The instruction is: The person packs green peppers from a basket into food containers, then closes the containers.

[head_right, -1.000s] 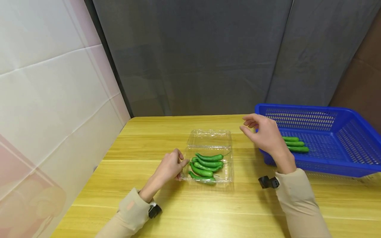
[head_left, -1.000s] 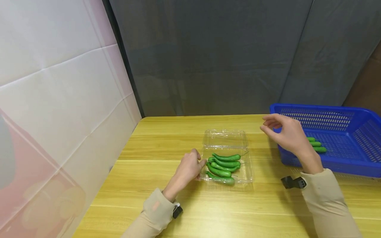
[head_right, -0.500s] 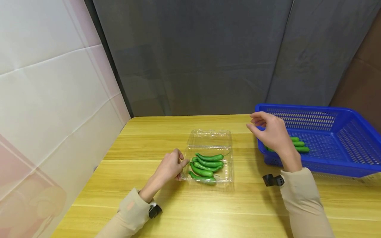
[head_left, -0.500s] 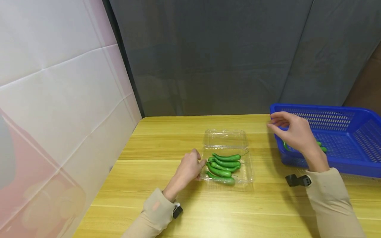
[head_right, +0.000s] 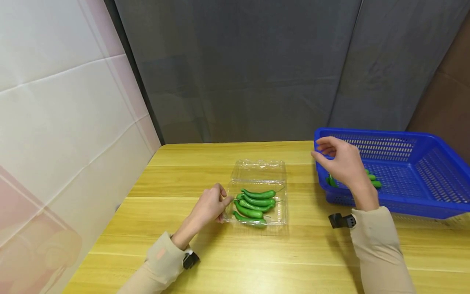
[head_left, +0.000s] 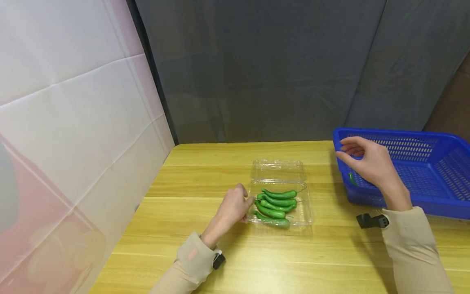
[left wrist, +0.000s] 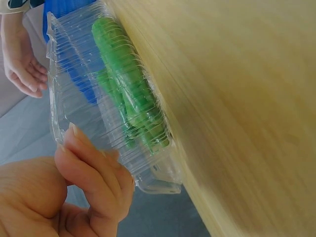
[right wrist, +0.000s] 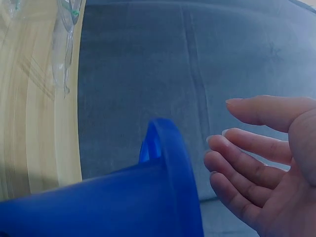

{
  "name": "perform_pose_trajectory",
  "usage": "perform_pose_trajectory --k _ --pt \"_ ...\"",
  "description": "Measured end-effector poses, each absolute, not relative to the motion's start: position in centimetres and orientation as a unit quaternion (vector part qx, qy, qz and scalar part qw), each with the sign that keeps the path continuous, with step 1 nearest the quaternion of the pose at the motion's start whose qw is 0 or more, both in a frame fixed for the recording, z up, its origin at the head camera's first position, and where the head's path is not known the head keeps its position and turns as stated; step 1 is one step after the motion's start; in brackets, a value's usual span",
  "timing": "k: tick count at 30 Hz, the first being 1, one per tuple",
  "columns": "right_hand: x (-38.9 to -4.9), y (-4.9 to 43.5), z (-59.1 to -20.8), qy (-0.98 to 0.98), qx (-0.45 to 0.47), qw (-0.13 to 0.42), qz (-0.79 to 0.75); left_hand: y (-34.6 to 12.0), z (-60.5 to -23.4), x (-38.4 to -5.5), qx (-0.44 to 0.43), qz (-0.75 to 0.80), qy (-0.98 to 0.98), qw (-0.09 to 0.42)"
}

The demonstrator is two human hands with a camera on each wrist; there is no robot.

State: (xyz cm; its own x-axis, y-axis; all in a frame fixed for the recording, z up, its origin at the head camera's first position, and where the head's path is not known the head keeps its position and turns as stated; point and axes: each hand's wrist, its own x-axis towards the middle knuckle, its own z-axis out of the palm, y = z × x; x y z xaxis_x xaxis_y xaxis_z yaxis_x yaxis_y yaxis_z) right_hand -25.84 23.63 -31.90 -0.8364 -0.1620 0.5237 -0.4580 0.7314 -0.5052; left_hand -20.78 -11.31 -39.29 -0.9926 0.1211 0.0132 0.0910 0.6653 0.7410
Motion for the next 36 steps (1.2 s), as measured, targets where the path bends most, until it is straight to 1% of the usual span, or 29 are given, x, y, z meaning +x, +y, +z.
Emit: perform_pose_trajectory --k 6,13,26,36 --pt "-25.9 24.4 -31.9 -0.911 0.159 0.208 0.319 -11.3 -39.3 -20.8 0.056 0.405 0.913 0.019" --pt "-26.1 25.3 -32.1 -0.913 0.150 0.200 0.322 -11.3 -39.2 -20.8 0.053 0.409 0.911 0.022" --pt "-26.5 26.8 -32.2 -0.933 0.132 0.134 0.306 -11.3 -39.4 -20.8 0.048 0.406 0.912 0.025" --pt "-26.7 27.6 -32.5 -0.940 0.131 0.117 0.292 -11.2 -39.3 -20.8 0.051 0.402 0.914 0.020"
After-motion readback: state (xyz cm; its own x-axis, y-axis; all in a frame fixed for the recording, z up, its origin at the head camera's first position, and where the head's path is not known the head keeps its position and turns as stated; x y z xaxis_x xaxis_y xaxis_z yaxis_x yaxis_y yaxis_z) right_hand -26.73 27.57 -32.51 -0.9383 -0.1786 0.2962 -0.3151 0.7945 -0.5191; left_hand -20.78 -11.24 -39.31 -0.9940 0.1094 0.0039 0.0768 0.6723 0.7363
